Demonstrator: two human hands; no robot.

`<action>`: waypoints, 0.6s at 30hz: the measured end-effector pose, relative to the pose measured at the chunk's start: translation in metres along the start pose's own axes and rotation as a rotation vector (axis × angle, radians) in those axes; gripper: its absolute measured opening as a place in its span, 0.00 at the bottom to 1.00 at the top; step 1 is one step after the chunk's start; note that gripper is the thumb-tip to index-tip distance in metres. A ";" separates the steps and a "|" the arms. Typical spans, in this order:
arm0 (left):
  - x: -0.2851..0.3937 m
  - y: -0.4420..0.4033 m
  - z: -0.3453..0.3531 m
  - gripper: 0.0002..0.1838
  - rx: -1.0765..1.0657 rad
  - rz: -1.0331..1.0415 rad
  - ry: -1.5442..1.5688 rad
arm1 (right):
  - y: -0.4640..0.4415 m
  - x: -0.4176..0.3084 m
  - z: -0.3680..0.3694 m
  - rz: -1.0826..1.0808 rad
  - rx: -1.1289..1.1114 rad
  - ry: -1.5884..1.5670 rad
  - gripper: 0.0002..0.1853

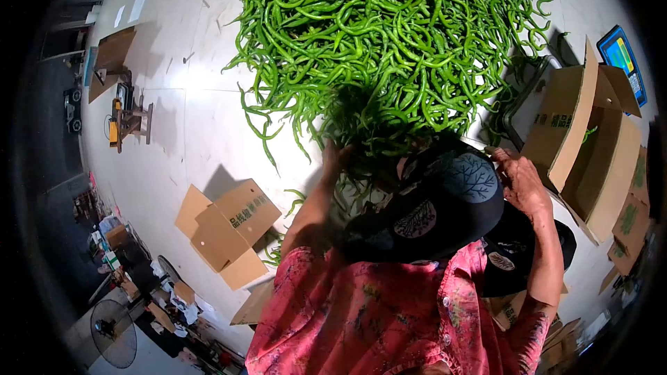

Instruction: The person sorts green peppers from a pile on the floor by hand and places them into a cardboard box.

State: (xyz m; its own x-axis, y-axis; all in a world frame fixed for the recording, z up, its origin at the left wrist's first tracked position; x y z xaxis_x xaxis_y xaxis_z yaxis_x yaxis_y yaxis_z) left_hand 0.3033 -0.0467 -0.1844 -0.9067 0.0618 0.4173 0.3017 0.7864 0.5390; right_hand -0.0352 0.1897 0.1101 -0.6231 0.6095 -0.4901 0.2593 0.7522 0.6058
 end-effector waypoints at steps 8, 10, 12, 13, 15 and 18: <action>0.025 0.016 0.016 0.20 -0.063 0.001 0.859 | -0.006 0.006 0.011 -0.037 -0.010 0.037 0.32; 0.032 0.029 0.015 0.20 -0.165 -0.061 0.858 | -0.003 0.007 0.009 -0.020 -0.022 0.030 0.32; 0.044 0.043 -0.012 0.19 -0.205 -0.022 0.847 | -0.002 0.004 0.005 -0.028 -0.012 -0.009 0.34; 0.052 0.050 -0.026 0.19 -0.225 -0.001 0.836 | 0.000 0.002 0.002 -0.064 0.022 -0.035 0.32; 0.057 0.069 -0.067 0.19 -0.078 -0.156 0.783 | 0.006 0.001 -0.003 -0.127 0.095 -0.085 0.29; 0.052 0.073 -0.117 0.18 0.182 0.015 0.614 | 0.014 -0.008 -0.013 -0.217 0.200 -0.041 0.27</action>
State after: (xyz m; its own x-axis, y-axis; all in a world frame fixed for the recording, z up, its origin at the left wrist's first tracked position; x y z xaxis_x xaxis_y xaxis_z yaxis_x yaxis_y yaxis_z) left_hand 0.3129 -0.0579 -0.0372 -0.5521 -0.2477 0.7962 0.2093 0.8831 0.4199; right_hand -0.0362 0.1922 0.1313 -0.6506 0.4357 -0.6221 0.2664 0.8980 0.3503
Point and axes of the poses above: each hand's wrist, its own y-axis away from the middle knuckle, its own z-axis out of the palm, x = y × z, the point moved 10 cm from there along -y, towards the middle knuckle, and after that the axes turned 8 degrees about -y, right-handed, at the moved point
